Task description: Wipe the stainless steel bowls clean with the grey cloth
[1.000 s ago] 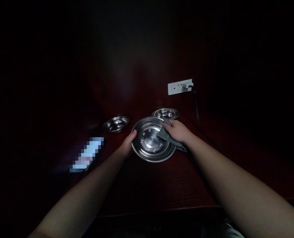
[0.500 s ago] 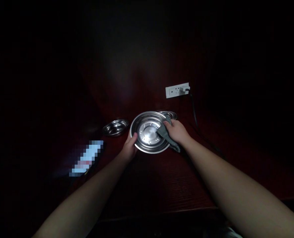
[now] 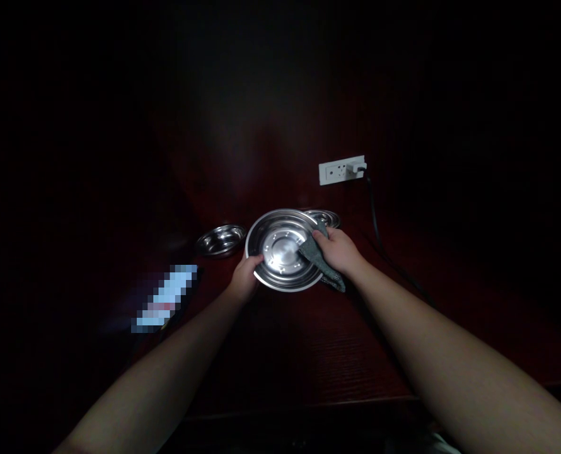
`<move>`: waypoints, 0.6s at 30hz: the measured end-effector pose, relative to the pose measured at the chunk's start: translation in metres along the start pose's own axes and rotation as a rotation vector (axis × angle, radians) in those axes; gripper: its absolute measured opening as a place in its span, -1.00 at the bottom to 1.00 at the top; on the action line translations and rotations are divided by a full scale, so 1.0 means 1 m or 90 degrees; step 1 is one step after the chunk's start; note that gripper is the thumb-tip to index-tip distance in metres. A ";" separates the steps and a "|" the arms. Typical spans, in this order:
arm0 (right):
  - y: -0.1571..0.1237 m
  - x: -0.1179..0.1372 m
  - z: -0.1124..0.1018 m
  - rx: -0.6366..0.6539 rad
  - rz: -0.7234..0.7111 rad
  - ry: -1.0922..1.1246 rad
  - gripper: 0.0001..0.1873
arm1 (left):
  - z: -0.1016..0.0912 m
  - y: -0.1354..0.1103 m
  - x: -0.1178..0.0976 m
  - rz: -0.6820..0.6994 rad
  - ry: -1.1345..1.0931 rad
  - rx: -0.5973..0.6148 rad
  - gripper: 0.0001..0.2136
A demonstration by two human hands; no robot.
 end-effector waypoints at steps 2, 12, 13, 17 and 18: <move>0.000 0.000 0.000 0.001 0.000 -0.006 -0.65 | 0.000 0.000 -0.001 -0.003 0.003 0.004 -0.46; -0.001 0.003 0.001 0.023 -0.006 -0.046 -0.67 | 0.007 -0.002 -0.004 -0.052 -0.036 0.036 -0.47; -0.001 0.003 0.001 0.029 -0.007 -0.049 -0.67 | 0.008 -0.003 -0.003 -0.061 -0.037 0.042 -0.48; -0.001 0.005 0.000 0.050 -0.025 -0.054 -0.66 | 0.008 -0.005 0.000 -0.090 -0.028 0.065 -0.53; -0.001 0.006 0.000 0.055 -0.033 -0.054 -0.66 | 0.008 -0.006 0.000 -0.096 -0.025 0.069 -0.54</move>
Point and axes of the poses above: each hand's wrist, its own y-axis towards the middle knuckle, its own z-axis out of the palm, x = y × z, the point moved 7 cm from there along y, towards the middle knuckle, and after that the axes turned 1 degree about y, right-handed, at the moved point
